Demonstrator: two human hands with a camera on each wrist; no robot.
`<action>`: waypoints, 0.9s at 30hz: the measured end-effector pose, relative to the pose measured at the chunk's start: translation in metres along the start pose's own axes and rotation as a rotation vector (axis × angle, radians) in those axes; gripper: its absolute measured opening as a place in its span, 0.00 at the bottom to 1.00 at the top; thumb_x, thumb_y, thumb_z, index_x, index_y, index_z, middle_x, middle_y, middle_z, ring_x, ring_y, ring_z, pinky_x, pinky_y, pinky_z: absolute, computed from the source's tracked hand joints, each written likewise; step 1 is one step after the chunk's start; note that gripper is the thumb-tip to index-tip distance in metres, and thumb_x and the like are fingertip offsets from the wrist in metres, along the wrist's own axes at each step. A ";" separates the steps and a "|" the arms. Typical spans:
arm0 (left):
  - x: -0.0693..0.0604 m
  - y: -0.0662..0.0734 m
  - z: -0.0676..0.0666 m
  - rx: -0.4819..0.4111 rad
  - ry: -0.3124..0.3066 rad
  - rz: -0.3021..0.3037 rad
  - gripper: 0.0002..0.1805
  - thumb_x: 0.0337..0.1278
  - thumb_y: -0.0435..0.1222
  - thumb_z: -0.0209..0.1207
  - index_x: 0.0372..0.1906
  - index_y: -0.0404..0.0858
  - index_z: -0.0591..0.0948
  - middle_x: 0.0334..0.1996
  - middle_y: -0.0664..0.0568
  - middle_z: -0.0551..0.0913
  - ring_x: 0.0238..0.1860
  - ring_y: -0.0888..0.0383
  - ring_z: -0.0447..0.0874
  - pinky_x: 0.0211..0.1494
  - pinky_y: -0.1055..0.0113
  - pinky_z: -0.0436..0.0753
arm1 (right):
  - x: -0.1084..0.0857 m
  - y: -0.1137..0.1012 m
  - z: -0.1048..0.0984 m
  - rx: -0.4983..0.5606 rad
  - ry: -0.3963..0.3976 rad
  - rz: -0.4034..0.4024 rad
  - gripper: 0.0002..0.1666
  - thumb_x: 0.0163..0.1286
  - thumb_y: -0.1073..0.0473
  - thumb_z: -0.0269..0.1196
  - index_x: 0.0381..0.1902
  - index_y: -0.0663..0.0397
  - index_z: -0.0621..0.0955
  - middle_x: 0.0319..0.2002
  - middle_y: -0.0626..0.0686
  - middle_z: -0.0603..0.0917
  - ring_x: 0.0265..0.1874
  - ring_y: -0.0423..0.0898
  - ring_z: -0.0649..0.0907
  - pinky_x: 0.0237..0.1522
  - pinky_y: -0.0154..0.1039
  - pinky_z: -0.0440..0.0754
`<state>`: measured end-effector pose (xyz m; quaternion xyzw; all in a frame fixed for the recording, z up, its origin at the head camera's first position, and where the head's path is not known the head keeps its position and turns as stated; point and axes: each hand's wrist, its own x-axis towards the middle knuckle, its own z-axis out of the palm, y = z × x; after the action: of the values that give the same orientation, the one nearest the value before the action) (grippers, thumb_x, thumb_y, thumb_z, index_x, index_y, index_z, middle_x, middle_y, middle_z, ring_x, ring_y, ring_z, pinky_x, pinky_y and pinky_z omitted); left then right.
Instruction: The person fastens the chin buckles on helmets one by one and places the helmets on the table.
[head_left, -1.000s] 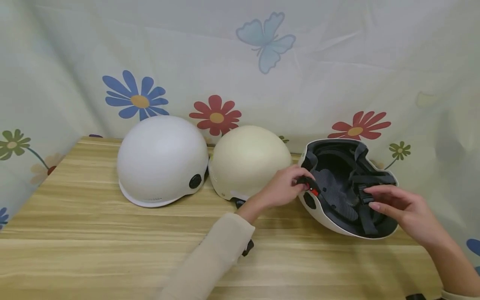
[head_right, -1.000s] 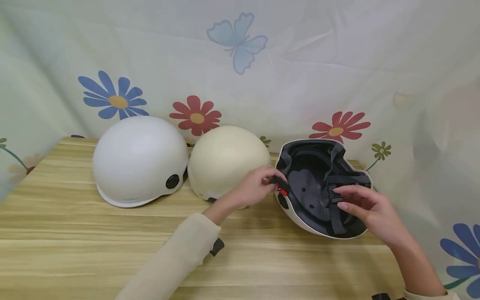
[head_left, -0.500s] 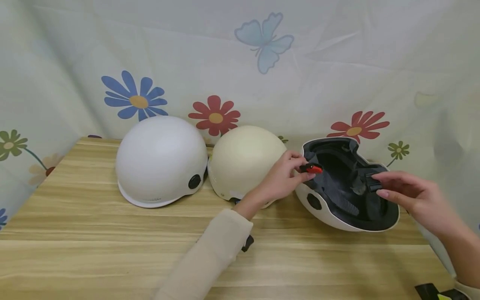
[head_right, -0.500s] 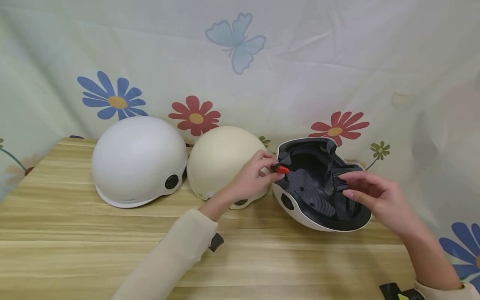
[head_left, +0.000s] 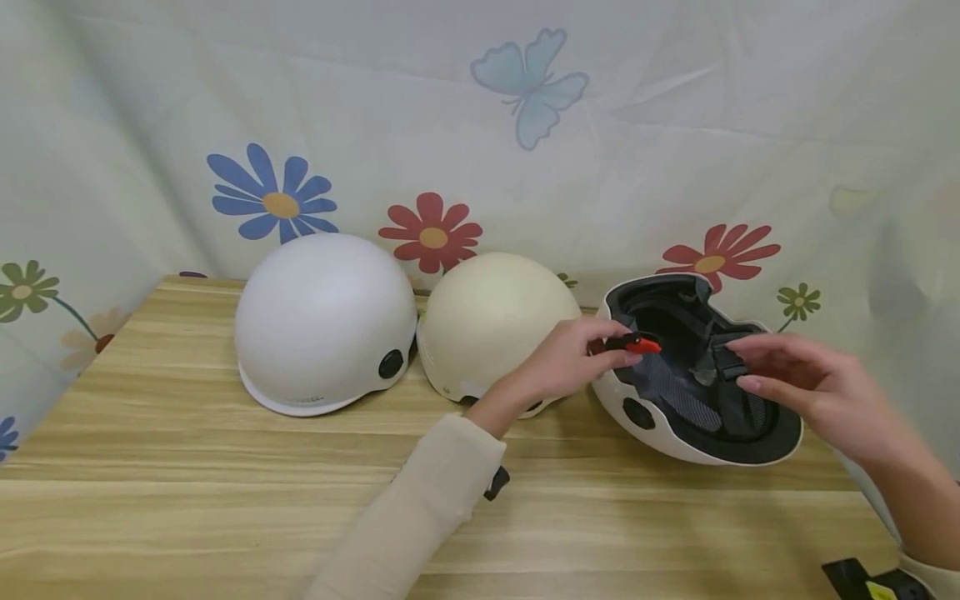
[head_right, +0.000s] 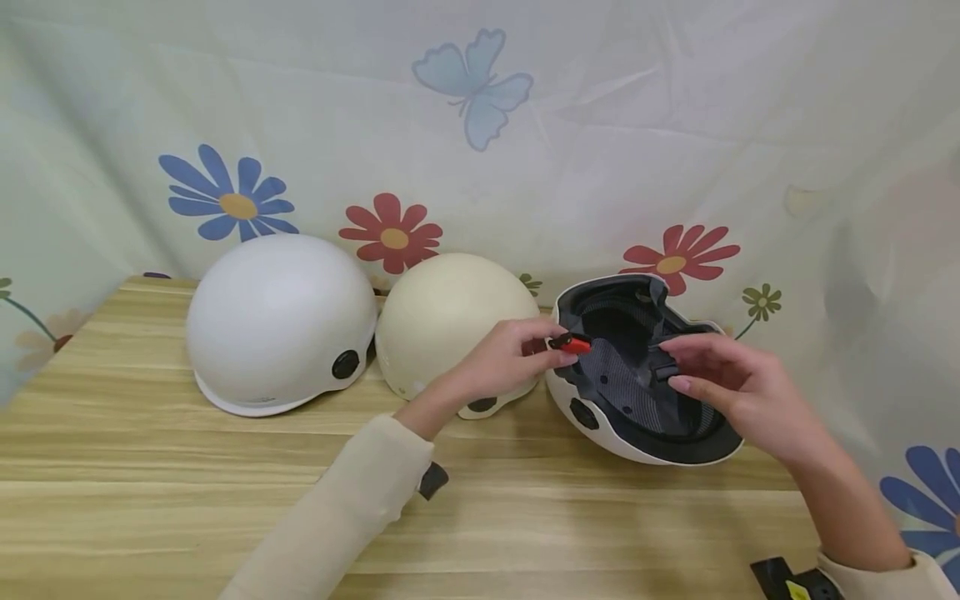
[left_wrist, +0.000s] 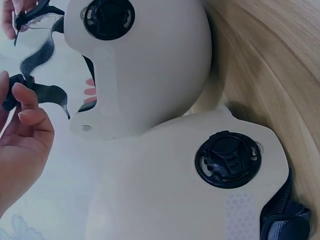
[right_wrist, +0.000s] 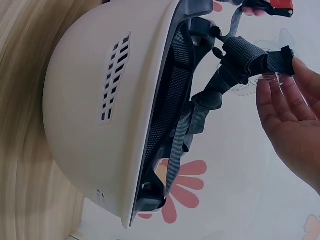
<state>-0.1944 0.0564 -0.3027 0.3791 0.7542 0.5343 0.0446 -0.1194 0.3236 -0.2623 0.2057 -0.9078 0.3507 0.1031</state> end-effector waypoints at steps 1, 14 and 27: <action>0.000 0.000 0.000 -0.007 -0.004 -0.004 0.11 0.55 0.35 0.60 0.43 0.36 0.81 0.24 0.52 0.74 0.23 0.61 0.70 0.24 0.75 0.68 | 0.000 0.001 0.000 0.009 -0.006 -0.013 0.21 0.59 0.73 0.59 0.53 0.63 0.75 0.45 0.42 0.77 0.35 0.36 0.79 0.35 0.23 0.76; 0.000 -0.006 -0.001 0.020 0.008 -0.044 0.14 0.55 0.40 0.60 0.44 0.37 0.78 0.24 0.53 0.74 0.25 0.62 0.69 0.26 0.75 0.68 | 0.004 0.001 0.007 0.019 -0.039 -0.041 0.23 0.58 0.78 0.58 0.52 0.65 0.74 0.44 0.43 0.77 0.36 0.34 0.80 0.37 0.23 0.76; 0.001 -0.003 -0.001 0.014 -0.010 -0.026 0.15 0.60 0.37 0.56 0.51 0.36 0.75 0.34 0.52 0.79 0.31 0.60 0.72 0.30 0.74 0.70 | 0.015 -0.014 0.014 0.044 -0.086 -0.059 0.20 0.59 0.75 0.59 0.50 0.64 0.76 0.43 0.44 0.78 0.36 0.38 0.81 0.37 0.25 0.77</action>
<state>-0.1974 0.0561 -0.3040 0.3723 0.7625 0.5265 0.0525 -0.1269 0.3003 -0.2594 0.2497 -0.8969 0.3582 0.0696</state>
